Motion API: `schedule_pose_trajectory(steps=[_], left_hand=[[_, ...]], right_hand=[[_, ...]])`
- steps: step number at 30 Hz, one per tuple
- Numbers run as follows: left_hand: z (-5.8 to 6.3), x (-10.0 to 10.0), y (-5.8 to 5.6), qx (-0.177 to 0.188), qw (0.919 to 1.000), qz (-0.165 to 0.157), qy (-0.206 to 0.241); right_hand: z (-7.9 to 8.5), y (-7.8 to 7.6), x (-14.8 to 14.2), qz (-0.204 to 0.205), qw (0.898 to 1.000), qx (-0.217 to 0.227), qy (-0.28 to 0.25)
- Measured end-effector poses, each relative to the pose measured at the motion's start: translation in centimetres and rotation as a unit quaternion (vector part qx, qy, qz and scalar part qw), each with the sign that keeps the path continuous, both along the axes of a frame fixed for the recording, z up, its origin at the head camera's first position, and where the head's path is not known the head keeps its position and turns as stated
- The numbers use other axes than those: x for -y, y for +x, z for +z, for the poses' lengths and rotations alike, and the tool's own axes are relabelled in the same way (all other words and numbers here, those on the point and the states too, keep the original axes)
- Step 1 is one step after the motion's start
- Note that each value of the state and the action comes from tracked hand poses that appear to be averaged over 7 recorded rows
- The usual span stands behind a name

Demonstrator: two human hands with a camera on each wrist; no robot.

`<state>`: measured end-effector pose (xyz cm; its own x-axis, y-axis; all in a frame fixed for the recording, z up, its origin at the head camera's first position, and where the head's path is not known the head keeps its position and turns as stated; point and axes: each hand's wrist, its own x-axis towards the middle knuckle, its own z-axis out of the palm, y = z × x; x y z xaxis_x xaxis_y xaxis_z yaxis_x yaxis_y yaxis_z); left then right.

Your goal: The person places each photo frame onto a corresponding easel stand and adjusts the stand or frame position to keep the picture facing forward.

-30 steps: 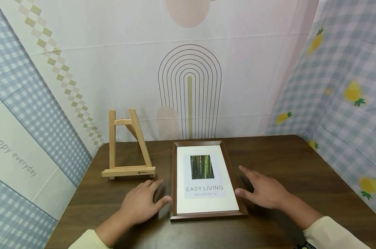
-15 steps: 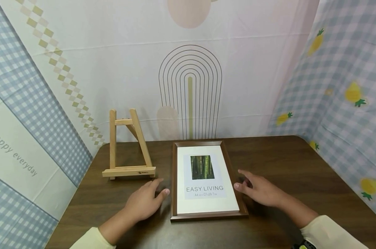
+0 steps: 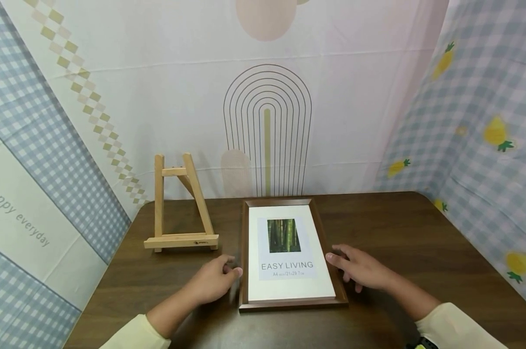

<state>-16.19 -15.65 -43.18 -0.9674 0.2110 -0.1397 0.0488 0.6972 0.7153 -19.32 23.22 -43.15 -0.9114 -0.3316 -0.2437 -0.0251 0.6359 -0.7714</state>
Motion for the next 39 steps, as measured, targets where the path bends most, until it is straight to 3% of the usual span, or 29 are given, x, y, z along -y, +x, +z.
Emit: schedule_pose_trajectory(steps=[6,14,24,39], left_hand=[[-0.2,-0.4,-0.3,0.048,0.9975,0.002,0.053],[-0.8,-0.9,-0.7,0.028,0.9993,-0.001,0.024],[-1.0,-1.4,-0.8,0.003,0.9998,-0.017,0.01],[-1.0,-1.6,-0.2,0.035,0.998,-0.008,0.051]], right_hand=[[-0.2,-0.1,0.2,-0.019,1.0,0.021,-0.011],[-0.8,-0.1,0.4,-0.044,0.999,0.033,0.0],[-0.9,0.1,0.4,-0.032,0.999,0.033,-0.006],[-0.9,0.5,0.4,-0.047,0.997,0.05,-0.037]])
